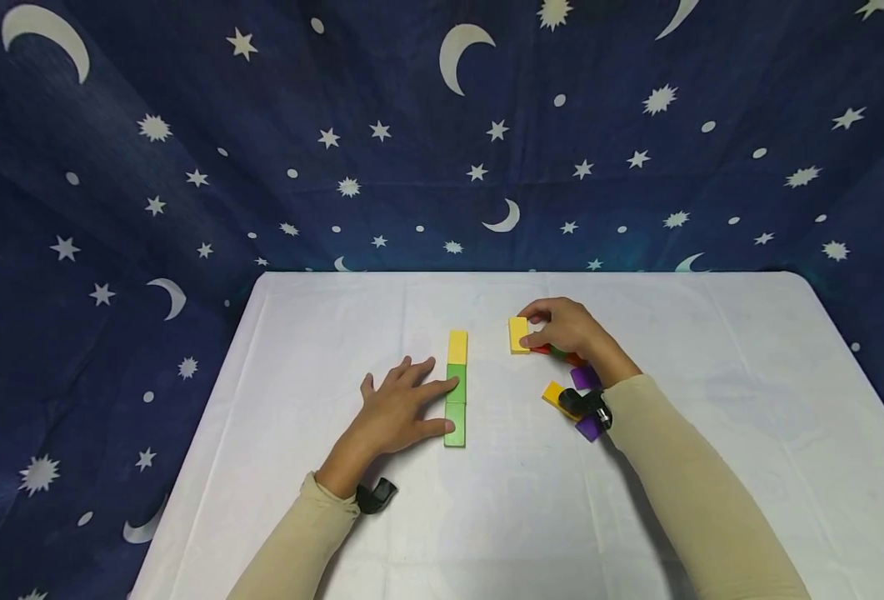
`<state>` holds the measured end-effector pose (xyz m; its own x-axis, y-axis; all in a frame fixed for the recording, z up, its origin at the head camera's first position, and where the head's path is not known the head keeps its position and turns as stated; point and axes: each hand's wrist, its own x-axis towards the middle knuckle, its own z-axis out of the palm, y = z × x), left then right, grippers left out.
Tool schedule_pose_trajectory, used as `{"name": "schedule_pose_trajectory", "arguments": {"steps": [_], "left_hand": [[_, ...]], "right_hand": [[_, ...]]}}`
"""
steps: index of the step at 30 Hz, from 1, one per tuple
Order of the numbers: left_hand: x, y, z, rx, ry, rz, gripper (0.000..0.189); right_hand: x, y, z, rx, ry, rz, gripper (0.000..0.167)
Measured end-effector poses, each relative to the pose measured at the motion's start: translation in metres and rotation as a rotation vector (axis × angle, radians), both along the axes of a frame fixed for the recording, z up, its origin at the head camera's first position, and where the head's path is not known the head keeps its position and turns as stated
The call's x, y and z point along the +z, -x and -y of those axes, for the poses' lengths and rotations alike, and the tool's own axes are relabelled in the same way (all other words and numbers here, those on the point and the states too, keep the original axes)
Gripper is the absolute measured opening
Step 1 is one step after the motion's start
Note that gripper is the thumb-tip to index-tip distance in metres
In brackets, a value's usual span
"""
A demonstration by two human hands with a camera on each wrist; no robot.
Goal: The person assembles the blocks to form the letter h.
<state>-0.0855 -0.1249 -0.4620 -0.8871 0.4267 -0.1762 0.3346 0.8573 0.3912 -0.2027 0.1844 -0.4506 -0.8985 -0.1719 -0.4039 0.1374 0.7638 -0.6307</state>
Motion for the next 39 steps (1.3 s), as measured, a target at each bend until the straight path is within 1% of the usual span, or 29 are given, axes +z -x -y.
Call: {"name": "schedule_pose_trajectory", "arguments": {"steps": [5,12,16,20,22,24,28,30,32,37,39], "left_hand": [[-0.001,0.0,0.0,-0.003,-0.001,-0.001,0.065],[-0.001,0.0,0.001,0.0,0.0,-0.005,0.065],[-0.001,0.0,0.001,0.002,0.0,-0.005,0.065],[-0.001,0.0,0.001,-0.001,-0.004,-0.005,0.065],[-0.001,0.0,0.001,-0.004,-0.001,-0.007,0.065],[-0.001,0.0,0.001,-0.005,0.003,-0.008,0.065],[0.0,0.0,0.0,-0.003,0.011,0.0,0.065],[0.001,0.0,0.0,-0.002,0.011,0.004,0.065],[0.001,0.0,0.0,-0.001,0.013,0.006,0.066],[0.0,0.001,0.0,-0.006,0.018,-0.003,0.066],[-0.001,0.001,0.0,-0.009,0.02,-0.008,0.066]], "right_hand": [[-0.001,-0.001,0.001,-0.02,0.011,-0.018,0.046],[-0.001,-0.002,0.002,-0.096,0.103,-0.006,0.038],[-0.001,-0.002,0.0,-0.109,0.151,-0.032,0.033],[0.0,-0.002,0.001,-0.127,0.214,-0.072,0.035],[0.0,-0.002,0.005,-0.142,0.254,-0.087,0.038],[0.0,-0.002,0.01,-0.166,0.305,-0.082,0.044],[-0.002,-0.003,0.023,-0.236,0.458,-0.014,0.056],[-0.003,-0.004,0.03,-0.266,0.536,0.023,0.058],[-0.004,-0.005,0.036,-0.277,0.594,0.046,0.055],[-0.006,-0.006,0.053,-0.289,0.72,0.092,0.038],[-0.007,-0.006,0.059,-0.3,0.762,0.096,0.035]]}}
